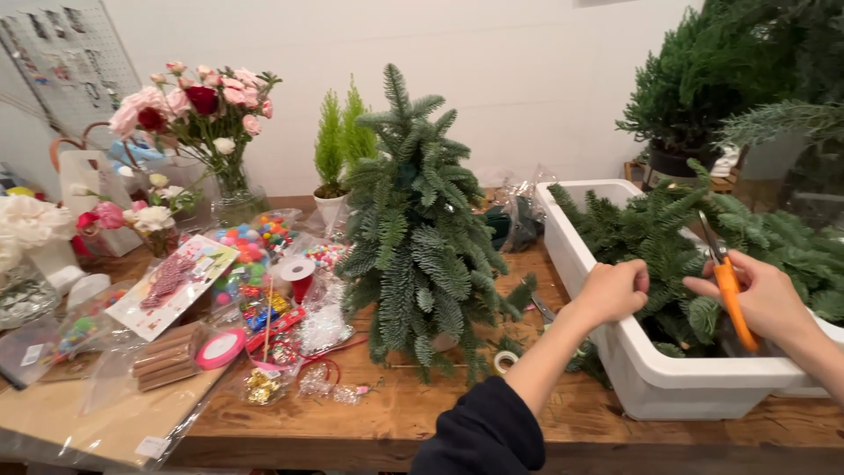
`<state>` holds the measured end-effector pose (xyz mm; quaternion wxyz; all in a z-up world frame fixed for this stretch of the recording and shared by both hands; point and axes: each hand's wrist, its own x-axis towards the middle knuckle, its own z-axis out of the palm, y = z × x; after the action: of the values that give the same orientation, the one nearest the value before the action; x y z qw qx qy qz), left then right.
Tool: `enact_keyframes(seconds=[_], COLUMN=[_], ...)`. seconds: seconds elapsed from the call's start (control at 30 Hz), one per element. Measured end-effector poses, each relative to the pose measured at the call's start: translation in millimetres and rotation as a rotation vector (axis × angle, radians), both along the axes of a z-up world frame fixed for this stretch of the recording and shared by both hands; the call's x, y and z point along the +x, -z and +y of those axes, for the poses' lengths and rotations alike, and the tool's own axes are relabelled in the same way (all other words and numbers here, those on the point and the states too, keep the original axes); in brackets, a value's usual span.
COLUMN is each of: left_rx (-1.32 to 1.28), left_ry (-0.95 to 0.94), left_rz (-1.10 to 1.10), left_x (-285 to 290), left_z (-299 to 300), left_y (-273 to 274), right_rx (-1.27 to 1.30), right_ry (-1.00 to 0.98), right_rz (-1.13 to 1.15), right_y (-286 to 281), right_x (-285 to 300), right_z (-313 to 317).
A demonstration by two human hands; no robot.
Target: The person uses orange-handled shears to cut branches from a large pile of greenery in a white bin. They then insert the cut branches into a small artificial Christmas tree on the table, arranging them by hand to shape the tree.
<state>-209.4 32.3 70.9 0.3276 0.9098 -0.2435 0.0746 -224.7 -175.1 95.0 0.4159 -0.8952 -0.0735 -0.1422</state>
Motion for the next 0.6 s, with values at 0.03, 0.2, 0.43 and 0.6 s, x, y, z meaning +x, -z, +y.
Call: enact_keyframes(seconds=[0.03, 0.2, 0.43, 0.6], left_rx=[-0.011, -0.044, -0.073, -0.058], left_ry=[-0.015, -0.020, -0.017, -0.026], left_rz=[-0.006, -0.070, -0.095, -0.047], left_x=[1, 21, 23, 2], left_z=[-1, -2, 2, 6], left_y=[2, 24, 24, 6], right_rx=[0.111, 0.286, 0.529, 0.611], right_ry=[-0.075, -0.098, -0.057, -0.037], right_rz=[-0.085, -0.336, -0.436, -0.420], right_y=[8, 21, 28, 18], right_x=[8, 22, 40, 28], right_z=[-7, -24, -37, -25])
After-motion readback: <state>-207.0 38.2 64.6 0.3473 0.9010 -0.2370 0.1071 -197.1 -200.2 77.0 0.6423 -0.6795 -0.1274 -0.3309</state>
